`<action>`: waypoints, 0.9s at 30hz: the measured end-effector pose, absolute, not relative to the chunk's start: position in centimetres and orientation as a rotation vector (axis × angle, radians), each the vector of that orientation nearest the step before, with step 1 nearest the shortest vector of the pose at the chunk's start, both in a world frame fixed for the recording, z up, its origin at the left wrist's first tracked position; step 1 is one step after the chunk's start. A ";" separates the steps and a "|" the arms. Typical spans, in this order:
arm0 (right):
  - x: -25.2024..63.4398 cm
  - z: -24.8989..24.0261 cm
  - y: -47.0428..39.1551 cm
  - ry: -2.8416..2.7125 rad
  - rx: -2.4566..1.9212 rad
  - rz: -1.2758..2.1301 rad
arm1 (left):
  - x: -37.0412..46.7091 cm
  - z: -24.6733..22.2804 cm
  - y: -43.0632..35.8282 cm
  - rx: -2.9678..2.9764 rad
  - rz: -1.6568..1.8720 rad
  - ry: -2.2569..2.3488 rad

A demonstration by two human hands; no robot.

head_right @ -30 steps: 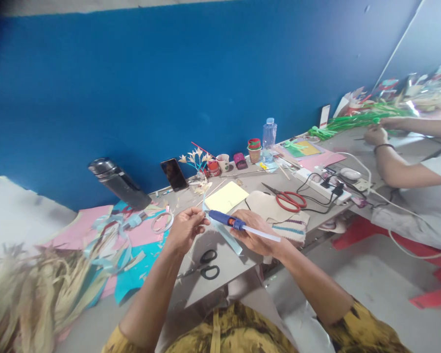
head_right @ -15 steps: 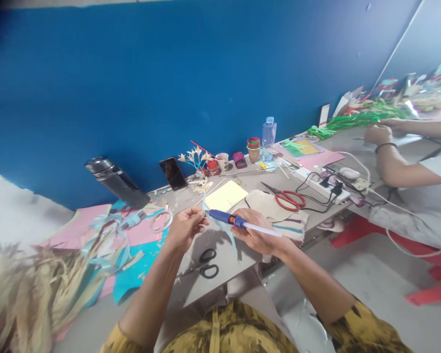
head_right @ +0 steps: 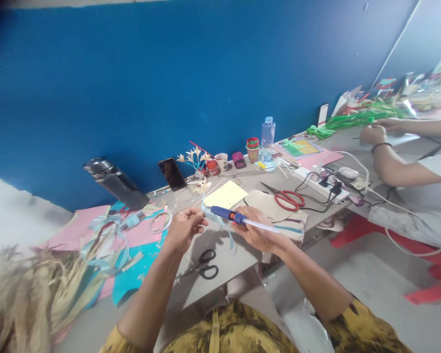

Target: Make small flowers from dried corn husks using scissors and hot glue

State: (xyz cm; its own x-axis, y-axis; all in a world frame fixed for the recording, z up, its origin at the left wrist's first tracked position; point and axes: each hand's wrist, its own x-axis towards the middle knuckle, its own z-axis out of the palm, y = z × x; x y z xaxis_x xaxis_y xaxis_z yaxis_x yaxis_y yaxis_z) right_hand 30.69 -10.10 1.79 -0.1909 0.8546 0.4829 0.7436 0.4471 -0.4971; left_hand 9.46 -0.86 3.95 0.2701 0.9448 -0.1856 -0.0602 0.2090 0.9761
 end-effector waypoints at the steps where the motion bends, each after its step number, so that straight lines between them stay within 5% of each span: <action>1: 30.7 1.8 -10.1 -1.976 -1.331 0.195 | 9.5 3.9 -0.9 1.115 0.910 1.039; 14: 34.1 -0.9 -8.0 -1.969 -1.861 -0.011 | 9.2 4.3 -1.4 1.080 0.925 0.961; 27: 33.9 0.1 -5.0 -2.120 -1.941 0.089 | 6.1 6.6 -2.4 0.917 0.911 0.693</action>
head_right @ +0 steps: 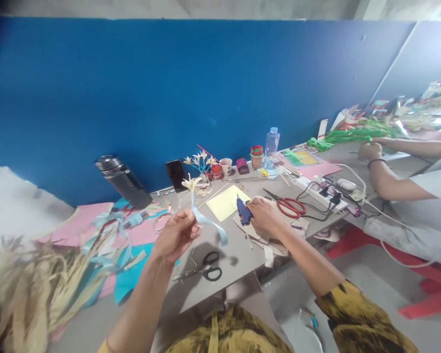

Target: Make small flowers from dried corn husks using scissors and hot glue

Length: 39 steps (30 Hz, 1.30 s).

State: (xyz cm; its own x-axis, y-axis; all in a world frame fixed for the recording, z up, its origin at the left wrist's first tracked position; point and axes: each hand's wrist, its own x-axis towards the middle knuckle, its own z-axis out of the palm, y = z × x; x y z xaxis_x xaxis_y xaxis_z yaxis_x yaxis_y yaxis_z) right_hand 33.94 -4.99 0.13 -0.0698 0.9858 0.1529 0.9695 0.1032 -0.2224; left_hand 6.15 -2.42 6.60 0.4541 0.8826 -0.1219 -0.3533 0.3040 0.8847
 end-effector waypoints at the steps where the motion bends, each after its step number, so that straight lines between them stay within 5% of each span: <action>1: 33.8 0.3 -4.9 -2.087 -1.907 0.091 | 5.9 6.9 -2.6 0.901 0.902 0.659; 19: 22.7 5.8 -4.7 -1.327 -0.894 1.141 | 4.6 6.5 -4.3 0.952 0.819 0.608; 39: 23.7 5.5 -4.8 -1.342 -0.782 1.182 | 5.2 6.7 -4.9 0.904 0.667 0.586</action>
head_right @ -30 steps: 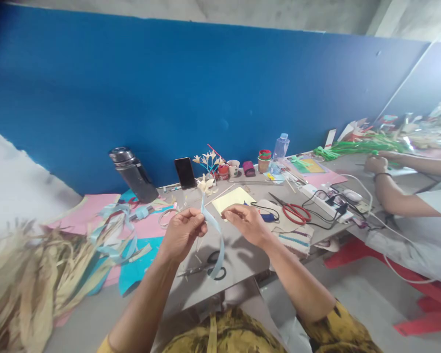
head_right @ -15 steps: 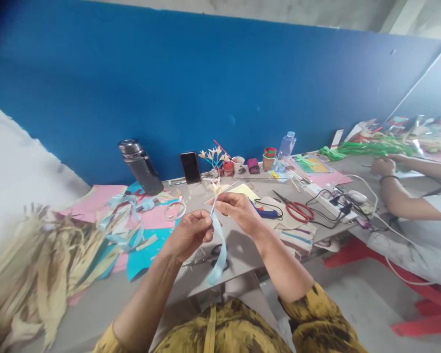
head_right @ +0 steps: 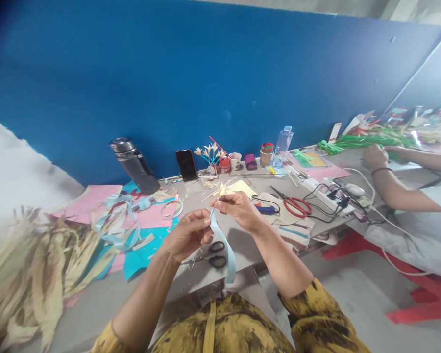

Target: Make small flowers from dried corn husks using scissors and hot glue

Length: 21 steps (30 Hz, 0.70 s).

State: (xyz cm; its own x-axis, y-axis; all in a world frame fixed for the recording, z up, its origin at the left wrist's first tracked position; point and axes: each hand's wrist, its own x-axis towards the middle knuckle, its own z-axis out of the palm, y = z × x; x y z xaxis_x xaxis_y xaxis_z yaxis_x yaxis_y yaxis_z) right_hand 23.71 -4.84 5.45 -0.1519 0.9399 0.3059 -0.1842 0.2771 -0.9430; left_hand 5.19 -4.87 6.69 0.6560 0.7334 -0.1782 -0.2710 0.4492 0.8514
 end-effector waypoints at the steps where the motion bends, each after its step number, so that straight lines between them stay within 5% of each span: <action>1: 23.6 5.5 -4.9 -1.313 -0.764 1.214 | 5.2 6.7 -4.9 0.898 0.668 0.588; 11: 22.5 5.2 -5.1 -1.077 -0.745 1.298 | 5.8 6.7 -5.3 1.076 0.894 0.744; 21: 22.4 5.3 -5.6 -1.082 -0.710 1.267 | 5.1 6.3 -5.2 0.830 0.634 0.524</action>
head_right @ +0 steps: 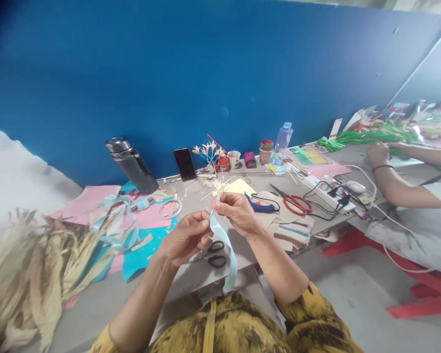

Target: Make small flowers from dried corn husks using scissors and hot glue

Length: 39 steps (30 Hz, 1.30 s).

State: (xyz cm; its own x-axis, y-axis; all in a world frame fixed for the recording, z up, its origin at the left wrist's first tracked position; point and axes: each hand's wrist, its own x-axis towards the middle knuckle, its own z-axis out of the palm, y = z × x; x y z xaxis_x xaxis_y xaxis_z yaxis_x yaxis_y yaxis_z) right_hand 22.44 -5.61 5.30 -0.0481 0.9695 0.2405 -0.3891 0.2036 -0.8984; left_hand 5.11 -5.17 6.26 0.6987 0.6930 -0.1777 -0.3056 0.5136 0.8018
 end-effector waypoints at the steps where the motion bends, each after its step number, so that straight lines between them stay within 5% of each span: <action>1: 22.5 5.3 -5.6 -1.091 -0.694 1.262 | 5.1 6.2 -5.1 0.799 0.617 0.501; 39: 22.5 5.7 -6.3 -1.178 -0.449 1.307 | 5.2 6.9 -6.4 0.661 0.475 0.319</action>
